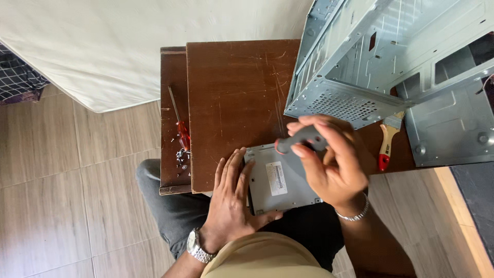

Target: The person removes a disk drive from a computer case, unscrews the metal housing of the drive, and uses a brush to clean the internal tray and laser assembly before manipulating small components inside with a screwdriver.

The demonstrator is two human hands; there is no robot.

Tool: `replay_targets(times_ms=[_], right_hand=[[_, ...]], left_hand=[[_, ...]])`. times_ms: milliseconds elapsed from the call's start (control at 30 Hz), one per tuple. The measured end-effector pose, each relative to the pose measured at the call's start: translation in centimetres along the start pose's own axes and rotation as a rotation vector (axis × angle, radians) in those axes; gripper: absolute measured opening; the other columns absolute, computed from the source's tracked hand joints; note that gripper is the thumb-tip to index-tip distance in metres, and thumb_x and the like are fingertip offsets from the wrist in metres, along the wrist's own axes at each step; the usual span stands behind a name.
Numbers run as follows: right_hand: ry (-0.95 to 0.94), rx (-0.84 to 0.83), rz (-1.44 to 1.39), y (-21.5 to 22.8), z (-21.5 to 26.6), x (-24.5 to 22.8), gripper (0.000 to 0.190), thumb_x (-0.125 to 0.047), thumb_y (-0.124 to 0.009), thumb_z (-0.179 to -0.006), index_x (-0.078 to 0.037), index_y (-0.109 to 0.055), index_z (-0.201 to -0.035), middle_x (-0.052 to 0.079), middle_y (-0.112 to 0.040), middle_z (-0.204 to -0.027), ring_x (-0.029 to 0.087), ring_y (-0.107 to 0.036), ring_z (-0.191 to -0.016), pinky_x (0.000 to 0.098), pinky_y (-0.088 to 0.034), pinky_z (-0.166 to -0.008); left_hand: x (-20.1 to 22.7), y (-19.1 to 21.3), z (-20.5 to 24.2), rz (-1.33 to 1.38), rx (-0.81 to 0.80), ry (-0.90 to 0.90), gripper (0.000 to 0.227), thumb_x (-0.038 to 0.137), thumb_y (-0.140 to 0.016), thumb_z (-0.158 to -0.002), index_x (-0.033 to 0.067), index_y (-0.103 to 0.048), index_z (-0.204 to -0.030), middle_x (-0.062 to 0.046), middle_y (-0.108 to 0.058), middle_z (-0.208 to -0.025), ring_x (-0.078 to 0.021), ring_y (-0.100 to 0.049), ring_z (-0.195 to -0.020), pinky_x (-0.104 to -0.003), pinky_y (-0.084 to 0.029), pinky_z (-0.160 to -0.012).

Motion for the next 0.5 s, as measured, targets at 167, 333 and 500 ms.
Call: replay_targets(times_ms=[167,333,500], right_hand=[[-0.018,-0.094,0.054,-2.6,-0.7,0.8,0.038,-0.007,-0.073,-0.117,0.005,-0.055,-0.148,0.028,-0.072,-0.135,0.04,-0.087,-0.111,0.0445,-0.074,-0.098],[0.033,-0.114,0.084,-3.1,-0.9,0.6,0.038,-0.008,-0.073,-0.118,0.005,-0.055,-0.148,0.028,-0.073,-0.134,0.04,-0.087,-0.11,0.049,-0.075,-0.101],[0.099,-0.158,0.091,-3.2,-1.7,-0.6,0.039,-0.011,-0.075,-0.116,0.003,-0.057,-0.147,0.029,-0.079,-0.123,0.042,-0.086,-0.115,0.0506,-0.077,-0.103]], left_hand=[[0.0,0.1,0.2,0.128,0.038,-0.001,0.119,0.07,-0.089,-0.087,-0.0049,-0.039,-0.165,-0.038,-0.038,-0.175,-0.0558,-0.041,-0.167,-0.071,-0.03,-0.14],[0.0,0.3,0.4,0.146,0.084,-0.001,0.116,0.07,-0.086,-0.09,-0.0044,-0.04,-0.166,-0.038,-0.04,-0.175,-0.0552,-0.041,-0.168,-0.073,-0.031,-0.141],[-0.3,-0.1,0.5,0.123,0.075,-0.007,0.118,0.072,-0.086,-0.089,-0.0065,-0.041,-0.165,-0.037,-0.043,-0.173,-0.055,-0.043,-0.166,-0.073,-0.032,-0.141]])
Point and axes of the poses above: each hand's wrist, its own z-axis away from the middle knuckle, its own y-axis out of the back of the hand, x = y × z, the point moved 9 cm from there along -z, towards the middle knuckle
